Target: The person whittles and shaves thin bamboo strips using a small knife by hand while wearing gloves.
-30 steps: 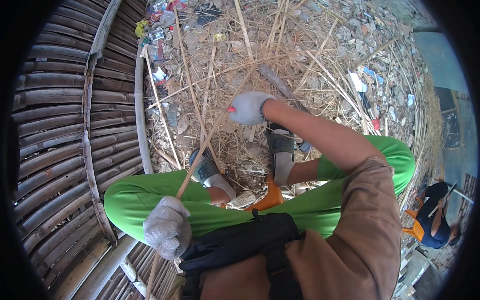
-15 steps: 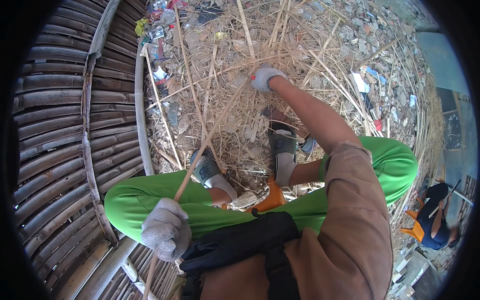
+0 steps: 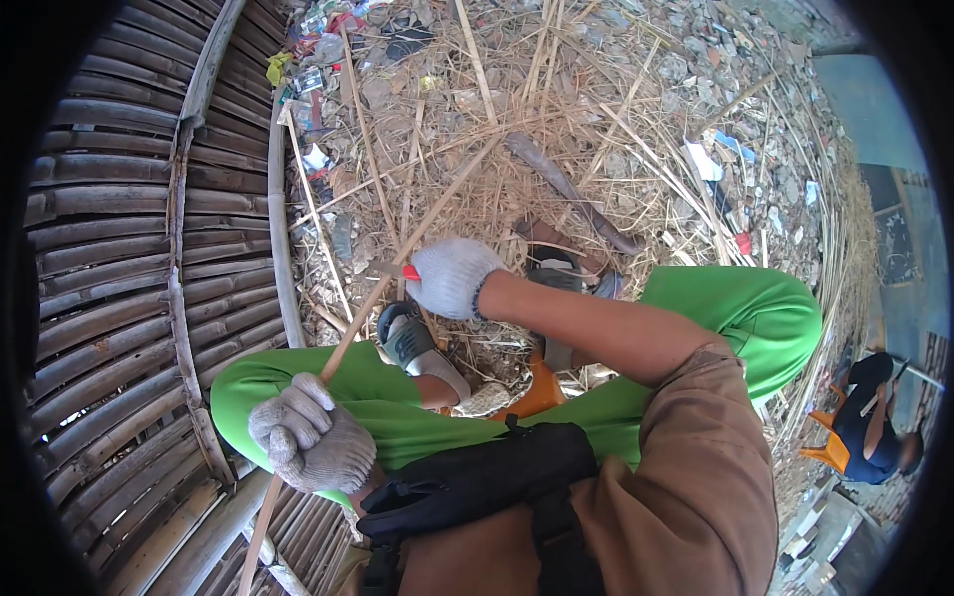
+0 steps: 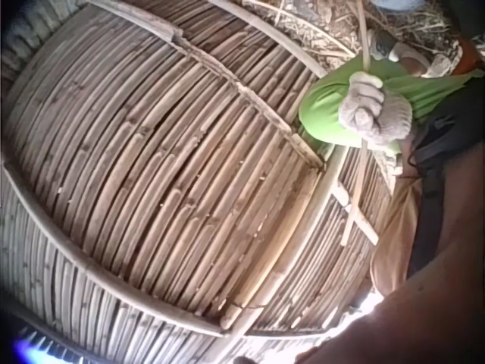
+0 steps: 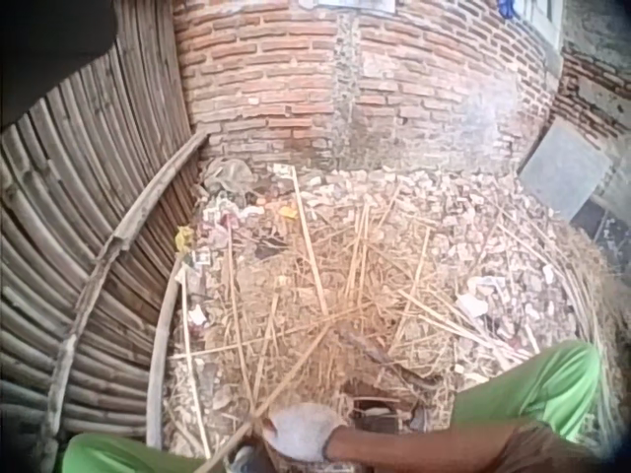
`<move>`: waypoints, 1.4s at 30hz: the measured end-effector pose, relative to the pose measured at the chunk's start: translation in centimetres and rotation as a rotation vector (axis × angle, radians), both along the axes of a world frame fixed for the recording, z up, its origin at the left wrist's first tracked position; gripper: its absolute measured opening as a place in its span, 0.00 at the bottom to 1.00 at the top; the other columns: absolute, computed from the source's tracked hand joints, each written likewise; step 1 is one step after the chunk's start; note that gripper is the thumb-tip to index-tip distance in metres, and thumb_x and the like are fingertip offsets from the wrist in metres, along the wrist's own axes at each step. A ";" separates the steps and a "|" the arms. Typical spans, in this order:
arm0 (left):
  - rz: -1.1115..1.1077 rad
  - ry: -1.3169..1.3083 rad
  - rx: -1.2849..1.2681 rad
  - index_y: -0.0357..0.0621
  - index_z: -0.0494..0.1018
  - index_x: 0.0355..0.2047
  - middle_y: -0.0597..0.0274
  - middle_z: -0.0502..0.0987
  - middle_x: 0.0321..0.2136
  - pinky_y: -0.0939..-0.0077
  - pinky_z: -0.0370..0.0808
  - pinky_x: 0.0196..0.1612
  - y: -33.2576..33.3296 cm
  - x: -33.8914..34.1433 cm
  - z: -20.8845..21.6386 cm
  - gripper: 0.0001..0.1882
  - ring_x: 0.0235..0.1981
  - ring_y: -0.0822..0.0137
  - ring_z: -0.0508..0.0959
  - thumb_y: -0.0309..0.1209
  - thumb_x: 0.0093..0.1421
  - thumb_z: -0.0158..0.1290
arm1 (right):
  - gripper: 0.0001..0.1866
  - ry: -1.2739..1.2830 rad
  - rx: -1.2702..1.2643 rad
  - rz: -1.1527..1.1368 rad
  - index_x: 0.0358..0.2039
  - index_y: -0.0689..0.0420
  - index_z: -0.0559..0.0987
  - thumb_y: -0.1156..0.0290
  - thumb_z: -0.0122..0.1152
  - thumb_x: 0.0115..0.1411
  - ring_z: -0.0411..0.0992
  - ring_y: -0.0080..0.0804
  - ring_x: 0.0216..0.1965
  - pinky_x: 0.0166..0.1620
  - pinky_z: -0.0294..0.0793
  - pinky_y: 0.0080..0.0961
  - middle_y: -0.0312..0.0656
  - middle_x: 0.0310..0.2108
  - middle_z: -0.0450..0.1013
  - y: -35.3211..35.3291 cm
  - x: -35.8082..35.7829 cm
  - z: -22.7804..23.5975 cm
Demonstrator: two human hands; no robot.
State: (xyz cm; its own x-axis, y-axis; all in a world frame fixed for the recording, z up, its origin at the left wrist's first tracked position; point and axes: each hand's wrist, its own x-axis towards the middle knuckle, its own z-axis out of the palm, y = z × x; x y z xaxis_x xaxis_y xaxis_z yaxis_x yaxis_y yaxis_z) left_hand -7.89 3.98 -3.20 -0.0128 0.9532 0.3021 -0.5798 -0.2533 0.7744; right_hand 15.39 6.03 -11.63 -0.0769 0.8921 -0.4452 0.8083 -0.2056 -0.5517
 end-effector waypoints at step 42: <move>-0.083 0.072 0.069 0.47 0.63 0.12 0.67 0.59 0.11 0.60 0.70 0.30 0.5 -0.8 -0.5 0.27 0.14 0.66 0.65 0.33 0.69 0.57 | 0.20 -0.096 0.034 -0.069 0.39 0.54 0.87 0.53 0.53 0.68 0.84 0.55 0.42 0.49 0.83 0.53 0.54 0.37 0.84 0.9 3.3 -3.4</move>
State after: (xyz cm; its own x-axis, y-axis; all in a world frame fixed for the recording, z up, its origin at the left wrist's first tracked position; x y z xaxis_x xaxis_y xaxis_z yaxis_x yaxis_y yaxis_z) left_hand -8.67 4.52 -3.65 0.0899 0.9270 0.3642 -0.5443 -0.2605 0.7974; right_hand 18.68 6.89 -15.05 0.0273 0.9085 -0.4169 0.8423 -0.2455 -0.4798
